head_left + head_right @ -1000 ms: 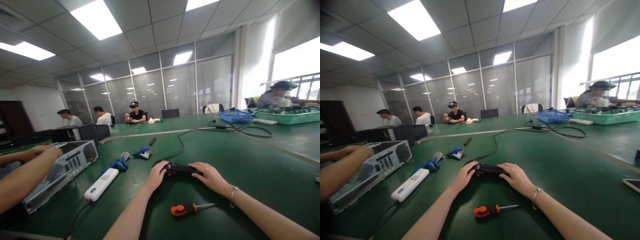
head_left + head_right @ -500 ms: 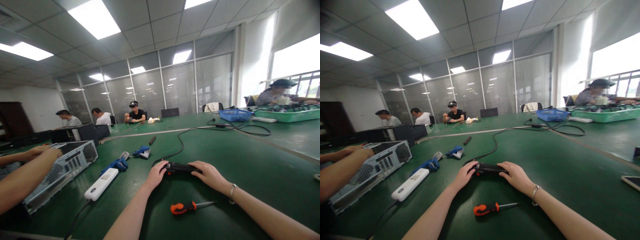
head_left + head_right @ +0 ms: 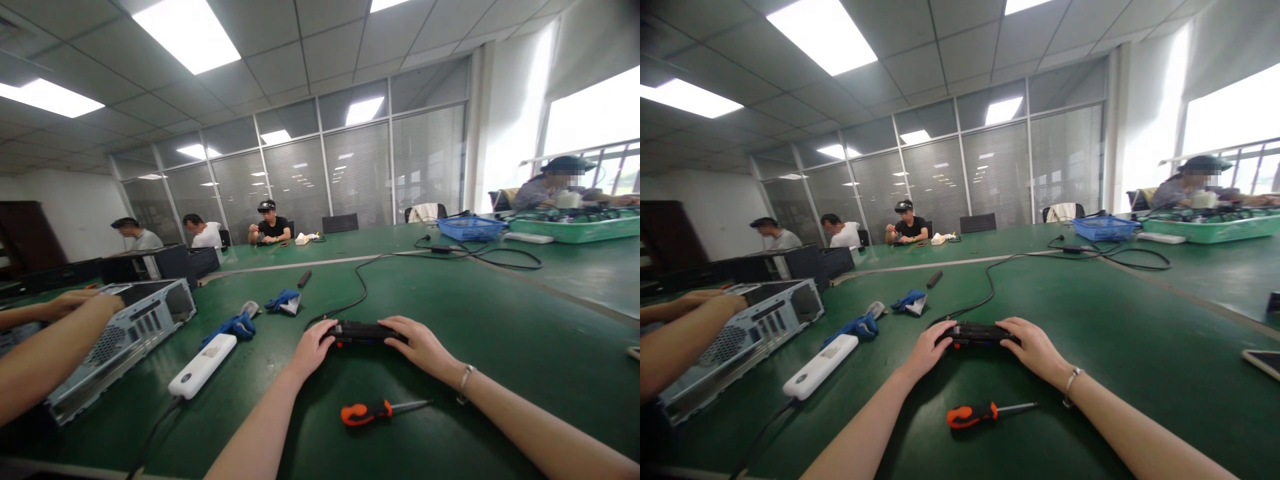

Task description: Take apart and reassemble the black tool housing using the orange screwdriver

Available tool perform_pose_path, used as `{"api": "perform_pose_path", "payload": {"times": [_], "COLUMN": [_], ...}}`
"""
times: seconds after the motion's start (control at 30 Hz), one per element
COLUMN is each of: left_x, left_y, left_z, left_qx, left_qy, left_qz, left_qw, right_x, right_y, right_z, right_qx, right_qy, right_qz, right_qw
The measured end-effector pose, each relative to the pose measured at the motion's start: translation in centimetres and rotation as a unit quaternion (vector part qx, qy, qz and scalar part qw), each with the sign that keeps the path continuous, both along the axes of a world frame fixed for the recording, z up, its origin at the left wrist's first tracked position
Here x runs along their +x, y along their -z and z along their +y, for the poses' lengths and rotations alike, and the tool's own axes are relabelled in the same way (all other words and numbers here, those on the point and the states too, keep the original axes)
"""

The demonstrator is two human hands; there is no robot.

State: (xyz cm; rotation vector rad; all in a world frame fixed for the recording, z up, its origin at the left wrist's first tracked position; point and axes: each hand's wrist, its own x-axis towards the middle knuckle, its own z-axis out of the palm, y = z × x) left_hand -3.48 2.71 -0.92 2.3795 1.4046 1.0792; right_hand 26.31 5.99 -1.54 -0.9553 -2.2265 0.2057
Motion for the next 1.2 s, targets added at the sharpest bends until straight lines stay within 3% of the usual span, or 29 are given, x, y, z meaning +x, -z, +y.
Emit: {"api": "perform_pose_path", "payload": {"times": [0.7, 1.2], "left_x": [-0.1, 0.1], "left_y": [0.2, -0.1], "left_z": [0.1, -0.7], "left_qx": [-0.015, -0.012], "left_qy": [-0.008, 0.006], "left_qz": [-0.019, 0.151], "left_qw": [1.0, 0.988], "right_x": [0.1, 1.6], "right_y": [-0.2, -1.4], "right_z": [-0.4, 0.7], "right_qx": [-0.01, -0.081], "right_qy": [0.004, -0.038], "right_qz": [-0.029, -0.068], "right_qw": [1.0, 0.994]}}
